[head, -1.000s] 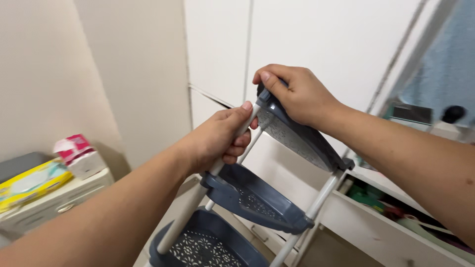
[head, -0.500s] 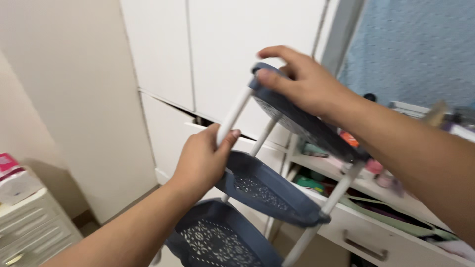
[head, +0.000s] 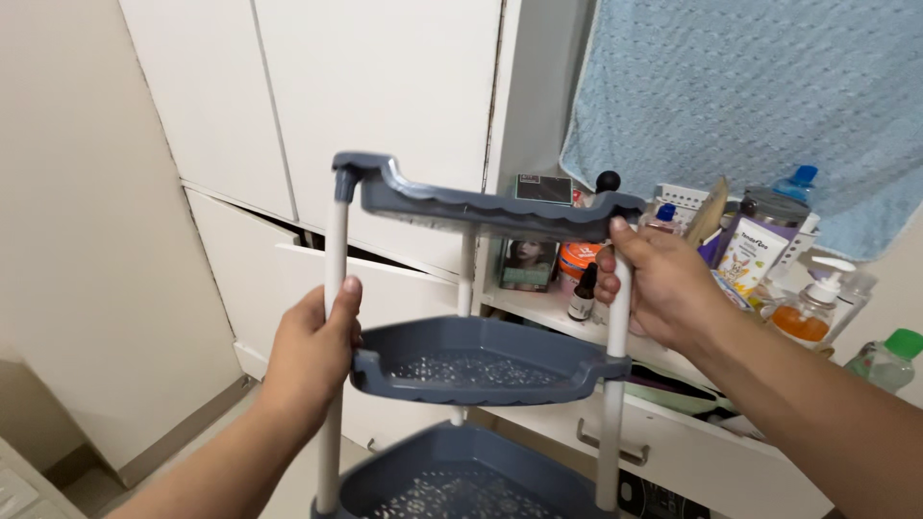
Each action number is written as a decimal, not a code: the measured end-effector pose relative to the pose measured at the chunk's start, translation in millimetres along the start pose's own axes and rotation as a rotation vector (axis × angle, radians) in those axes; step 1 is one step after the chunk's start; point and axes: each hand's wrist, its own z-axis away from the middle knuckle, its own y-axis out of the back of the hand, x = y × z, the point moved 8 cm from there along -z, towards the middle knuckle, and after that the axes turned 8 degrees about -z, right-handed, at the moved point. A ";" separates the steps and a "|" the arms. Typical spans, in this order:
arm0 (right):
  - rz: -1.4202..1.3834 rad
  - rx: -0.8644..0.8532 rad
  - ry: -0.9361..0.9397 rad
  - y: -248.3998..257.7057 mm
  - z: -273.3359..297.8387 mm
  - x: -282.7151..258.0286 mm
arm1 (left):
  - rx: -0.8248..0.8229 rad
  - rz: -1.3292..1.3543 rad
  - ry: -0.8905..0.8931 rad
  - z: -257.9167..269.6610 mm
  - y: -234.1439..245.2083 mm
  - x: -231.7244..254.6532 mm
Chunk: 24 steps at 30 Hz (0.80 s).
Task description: The person disassembles a gray plastic corner shelf by removing its white support rods. They then use a white wipe to clean the inside and outside surfaces of the shelf trays and the rods individually. The person handles the shelf parts and wipes throughout the process.
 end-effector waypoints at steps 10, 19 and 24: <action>0.480 -0.072 0.266 -86.6 13.4 -9.9 | 0.384 -0.564 -1.112 77.4 1.5 123.2; 0.313 -0.688 0.042 -209.6 27.6 25.1 | 0.093 -0.645 -0.584 40.1 24.3 131.5; 0.125 -0.785 -0.249 -259.4 33.7 54.1 | 0.288 -0.574 -0.435 32.4 78.0 103.8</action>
